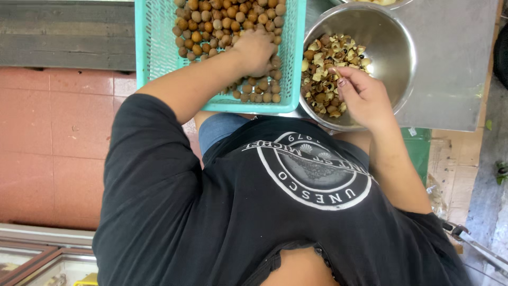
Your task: The person peels longan nuts by hand, removing the outer shell and placing the peeled fruit into a separate bowl. The process is repeated continuously with multiple nuts from a basket.
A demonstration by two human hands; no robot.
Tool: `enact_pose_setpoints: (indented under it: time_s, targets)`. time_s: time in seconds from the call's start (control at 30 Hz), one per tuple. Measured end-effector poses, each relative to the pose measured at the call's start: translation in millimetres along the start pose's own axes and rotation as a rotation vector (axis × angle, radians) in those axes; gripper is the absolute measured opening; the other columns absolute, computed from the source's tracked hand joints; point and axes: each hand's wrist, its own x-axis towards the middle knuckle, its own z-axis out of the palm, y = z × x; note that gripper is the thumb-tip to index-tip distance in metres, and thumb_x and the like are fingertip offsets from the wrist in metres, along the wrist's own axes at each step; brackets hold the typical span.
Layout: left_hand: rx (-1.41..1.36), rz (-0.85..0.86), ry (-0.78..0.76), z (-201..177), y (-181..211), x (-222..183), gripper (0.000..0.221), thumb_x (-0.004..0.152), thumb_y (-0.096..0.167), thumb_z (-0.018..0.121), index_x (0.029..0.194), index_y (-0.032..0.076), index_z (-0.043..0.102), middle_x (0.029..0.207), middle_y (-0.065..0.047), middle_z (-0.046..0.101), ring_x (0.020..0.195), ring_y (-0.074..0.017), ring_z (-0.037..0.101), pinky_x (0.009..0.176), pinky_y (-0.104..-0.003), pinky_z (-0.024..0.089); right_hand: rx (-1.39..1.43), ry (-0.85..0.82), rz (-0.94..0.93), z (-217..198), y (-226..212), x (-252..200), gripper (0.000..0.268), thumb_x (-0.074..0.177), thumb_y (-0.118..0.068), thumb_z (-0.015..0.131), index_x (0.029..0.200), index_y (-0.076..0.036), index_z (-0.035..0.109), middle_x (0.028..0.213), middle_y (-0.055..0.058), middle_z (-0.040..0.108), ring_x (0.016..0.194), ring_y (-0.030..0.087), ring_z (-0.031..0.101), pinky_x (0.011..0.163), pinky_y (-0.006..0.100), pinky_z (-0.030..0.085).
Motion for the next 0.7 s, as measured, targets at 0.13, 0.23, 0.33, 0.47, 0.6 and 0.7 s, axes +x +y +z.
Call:
enact_pose_setpoints:
  time_s: [0.13, 0.23, 0.33, 0.47, 0.6, 0.7]
  targets:
    - [0.074, -0.083, -0.258, 0, 0, -2, 0.031, 0.087, 0.024, 0.07, 0.114, 0.01, 0.075, 0.118, -0.016, 0.065, 0.12, -0.0332, 0.052, 0.087, -0.048, 0.051, 0.089, 0.002, 0.028, -8, 0, -11, 0.028, 0.111, -0.008, 0.053, 0.135, -0.002, 0.066, 0.085, -0.002, 0.06, 0.078, 0.006, 0.054, 0.072, 0.023, 0.048]
    - [0.279, 0.024, -0.282, 5, 7, 3, 0.029, 0.085, 0.02, 0.072, 0.108, 0.003, 0.078, 0.113, -0.014, 0.071, 0.113, -0.0323, 0.062, 0.09, -0.044, 0.052, 0.1, 0.027, 0.033, -8, 4, -12, 0.028, 0.11, -0.008, 0.055, 0.136, -0.004, 0.066, 0.088, -0.003, 0.062, 0.079, 0.005, 0.056, 0.074, 0.022, 0.05]
    - [0.134, -0.029, -0.198, 4, 8, 5, 0.026, 0.091, 0.018, 0.069, 0.11, 0.003, 0.08, 0.11, -0.017, 0.076, 0.106, -0.0339, 0.071, 0.091, -0.045, 0.055, 0.047, 0.021, 0.024, -5, 7, -18, 0.029, 0.107, -0.007, 0.056, 0.134, -0.005, 0.068, 0.085, -0.001, 0.062, 0.076, 0.006, 0.057, 0.072, 0.022, 0.049]
    - [-0.81, 0.035, 0.223, -27, -1, -3, 0.033, 0.094, 0.016, 0.069, 0.127, 0.009, 0.068, 0.12, -0.01, 0.07, 0.105, -0.0256, 0.068, 0.086, -0.038, 0.055, 0.089, 0.069, 0.154, -5, 3, -24, 0.032, 0.101, -0.008, 0.061, 0.132, -0.007, 0.067, 0.083, -0.001, 0.067, 0.068, 0.006, 0.058, 0.063, 0.024, 0.049]
    - [-1.854, 0.179, 0.094, -64, 29, -10, 0.044, 0.099, 0.001, 0.061, 0.142, 0.01, 0.057, 0.131, 0.001, 0.067, 0.103, -0.0095, 0.069, 0.085, -0.024, 0.057, 0.119, 0.129, -0.01, -5, -12, -21, 0.035, 0.105, -0.006, 0.058, 0.139, -0.009, 0.067, 0.086, 0.001, 0.07, 0.074, 0.009, 0.063, 0.07, 0.026, 0.052]
    - [-2.051, 0.232, 0.041, -74, 65, -10, 0.047, 0.101, 0.002, 0.062, 0.147, 0.009, 0.055, 0.125, -0.001, 0.068, 0.097, -0.008, 0.066, 0.085, -0.023, 0.056, -0.114, 0.198, -0.181, -10, -28, -18, 0.039, 0.106, -0.006, 0.058, 0.143, -0.014, 0.064, 0.087, 0.006, 0.072, 0.076, 0.014, 0.07, 0.073, 0.03, 0.056]
